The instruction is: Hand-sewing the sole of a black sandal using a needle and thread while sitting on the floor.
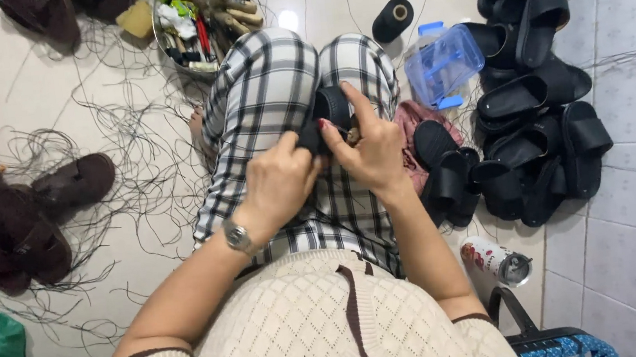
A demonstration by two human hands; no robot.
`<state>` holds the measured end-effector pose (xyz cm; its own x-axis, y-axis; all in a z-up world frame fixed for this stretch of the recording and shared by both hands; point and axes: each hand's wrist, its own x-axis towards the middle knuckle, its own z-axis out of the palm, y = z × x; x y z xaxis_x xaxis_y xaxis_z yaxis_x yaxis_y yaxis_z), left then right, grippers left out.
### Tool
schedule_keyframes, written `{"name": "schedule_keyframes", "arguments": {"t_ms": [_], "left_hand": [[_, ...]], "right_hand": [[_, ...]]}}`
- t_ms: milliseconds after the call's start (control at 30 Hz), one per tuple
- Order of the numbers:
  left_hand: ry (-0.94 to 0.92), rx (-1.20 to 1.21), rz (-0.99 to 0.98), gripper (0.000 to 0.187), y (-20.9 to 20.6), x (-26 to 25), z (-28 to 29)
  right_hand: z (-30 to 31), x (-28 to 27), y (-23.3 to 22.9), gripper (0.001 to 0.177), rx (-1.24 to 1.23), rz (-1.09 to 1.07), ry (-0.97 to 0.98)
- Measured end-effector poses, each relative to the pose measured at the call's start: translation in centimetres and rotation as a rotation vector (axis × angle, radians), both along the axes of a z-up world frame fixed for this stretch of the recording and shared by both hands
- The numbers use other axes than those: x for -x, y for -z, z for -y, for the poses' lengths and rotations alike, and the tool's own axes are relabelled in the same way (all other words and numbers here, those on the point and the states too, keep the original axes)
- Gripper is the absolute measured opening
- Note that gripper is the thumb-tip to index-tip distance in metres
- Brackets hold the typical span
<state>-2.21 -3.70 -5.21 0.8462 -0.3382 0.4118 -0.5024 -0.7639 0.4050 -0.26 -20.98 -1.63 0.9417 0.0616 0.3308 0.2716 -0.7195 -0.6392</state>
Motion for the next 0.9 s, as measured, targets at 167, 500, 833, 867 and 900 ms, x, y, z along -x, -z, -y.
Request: {"name": "schedule_keyframes", "arguments": {"t_ms": [167, 500, 833, 867, 900], "left_hand": [[-0.05, -0.103, 0.247, 0.033, 3.1, -1.5, 0.7], [-0.37, -0.026, 0.115, 0.023, -4.3, -4.9, -8.8], [0.227, 0.064, -0.138, 0.03, -3.6, -5.3, -2.2], [0.223, 0.103, -0.196, 0.031, -3.4, -5.5, -2.2], [0.221, 0.142, -0.259, 0.032, -3.2, -5.6, -2.2]], "right_hand": [[-0.4, -1.9, -0.1, 0.037, 0.165, 0.334, -0.025], [15.4, 0.3, 3.7, 0.039, 0.224, 0.205, 0.313], [2.2, 1.7, 2.4, 0.019, -0.203, -0.019, -0.017], [1.9, 1.6, 2.1, 0.015, -0.25, -0.011, -0.012], [1.7, 1.7, 1.9, 0.012, -0.299, -0.006, -0.004]]}}
